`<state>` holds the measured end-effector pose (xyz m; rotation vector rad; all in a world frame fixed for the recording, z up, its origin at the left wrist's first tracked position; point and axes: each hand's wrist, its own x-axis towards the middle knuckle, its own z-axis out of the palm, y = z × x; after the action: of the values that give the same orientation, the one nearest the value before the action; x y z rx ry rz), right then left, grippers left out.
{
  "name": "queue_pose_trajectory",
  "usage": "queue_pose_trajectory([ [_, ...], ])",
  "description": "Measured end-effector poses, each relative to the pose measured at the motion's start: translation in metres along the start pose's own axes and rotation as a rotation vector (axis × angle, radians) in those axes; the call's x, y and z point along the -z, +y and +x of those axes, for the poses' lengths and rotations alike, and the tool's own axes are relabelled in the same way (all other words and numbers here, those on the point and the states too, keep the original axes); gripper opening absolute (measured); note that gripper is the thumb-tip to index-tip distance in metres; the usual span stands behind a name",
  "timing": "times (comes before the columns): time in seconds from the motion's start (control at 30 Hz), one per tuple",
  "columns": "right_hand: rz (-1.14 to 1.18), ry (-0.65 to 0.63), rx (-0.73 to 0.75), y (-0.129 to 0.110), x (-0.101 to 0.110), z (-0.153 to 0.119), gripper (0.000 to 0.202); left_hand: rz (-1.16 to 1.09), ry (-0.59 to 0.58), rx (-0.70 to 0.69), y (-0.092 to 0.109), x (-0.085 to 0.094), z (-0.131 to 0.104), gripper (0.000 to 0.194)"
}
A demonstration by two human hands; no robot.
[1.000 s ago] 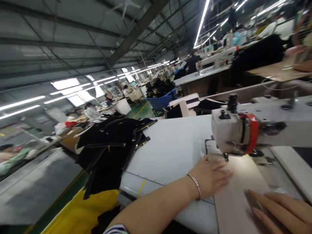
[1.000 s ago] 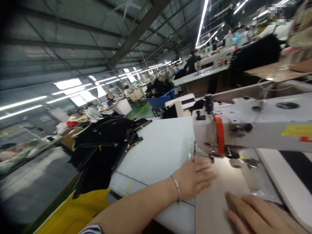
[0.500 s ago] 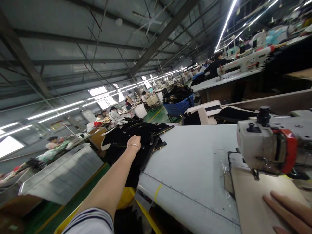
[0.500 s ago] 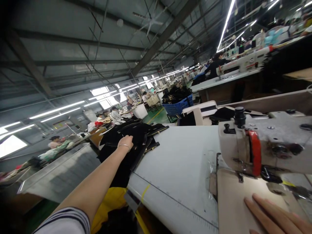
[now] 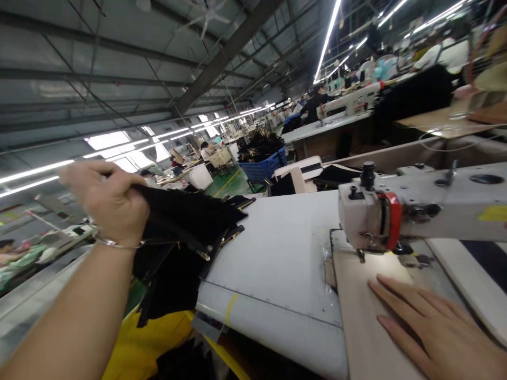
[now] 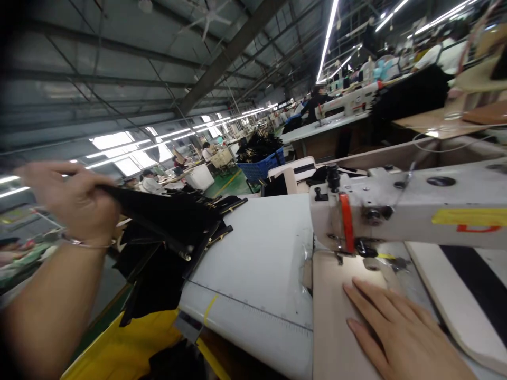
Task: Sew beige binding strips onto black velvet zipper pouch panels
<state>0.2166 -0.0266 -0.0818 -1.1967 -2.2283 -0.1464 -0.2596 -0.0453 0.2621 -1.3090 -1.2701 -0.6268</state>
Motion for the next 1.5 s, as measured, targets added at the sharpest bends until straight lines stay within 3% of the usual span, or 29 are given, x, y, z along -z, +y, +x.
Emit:
queue_pose_trajectory([
  [0.03, -0.034, -0.051, 0.011, -0.002, 0.004, 0.004, 0.058, -0.116, -0.010, -0.094, 0.018, -0.001, 0.001, 0.034],
  [0.1, -0.082, -0.138, 0.017, -0.004, 0.011, 0.013, 0.053, -0.401, -0.136, -0.313, 0.072, -0.011, -0.011, 0.037],
  [0.23, -0.094, -0.190, 0.005, -0.004, 0.019, 0.027, 0.047, -0.868, -0.588, -0.598, 0.212, -0.037, -0.080, 0.029],
  [0.3, -0.088, -0.191, -0.003, -0.005, 0.020, 0.028, 0.048, -0.904, -0.779, -0.528, 0.266, -0.046, -0.121, 0.018],
  [0.37, -0.079, -0.196, -0.009, -0.005, 0.021, 0.028, 0.047, -0.842, -0.921, -0.352, 0.294, -0.052, -0.153, 0.033],
  [0.43, -0.069, -0.208, -0.017, -0.005, 0.021, 0.027, 0.047, -0.785, -1.010, -0.211, 0.299, -0.055, -0.171, 0.034],
  [0.5, -0.060, -0.214, -0.023, -0.006, 0.022, 0.028, 0.048, -0.808, -1.068, -0.140, 0.292, -0.056, -0.176, 0.027],
  [0.67, -0.043, -0.206, -0.026, -0.007, 0.023, 0.030, 0.048, -1.152, -1.201, 0.032, 0.276, -0.048, -0.153, 0.023],
  [0.8, -0.041, -0.212, -0.025, -0.009, 0.026, 0.029, 0.046, -1.349, -1.177, -0.030, 0.298, -0.039, -0.137, 0.027],
  [0.9, -0.039, -0.197, -0.023, -0.009, 0.027, 0.029, 0.045, -1.275, -1.190, -0.082, 0.329, -0.036, -0.140, 0.019],
  [1.03, -0.045, -0.203, -0.024, -0.009, 0.027, 0.030, 0.047, -1.187, -1.103, -0.020, 0.356, -0.040, -0.152, 0.004],
  [1.5, -0.056, -0.261, -0.043, -0.008, 0.025, 0.032, 0.057, -1.067, -1.024, 0.028, 0.366, -0.050, -0.152, 0.004],
])
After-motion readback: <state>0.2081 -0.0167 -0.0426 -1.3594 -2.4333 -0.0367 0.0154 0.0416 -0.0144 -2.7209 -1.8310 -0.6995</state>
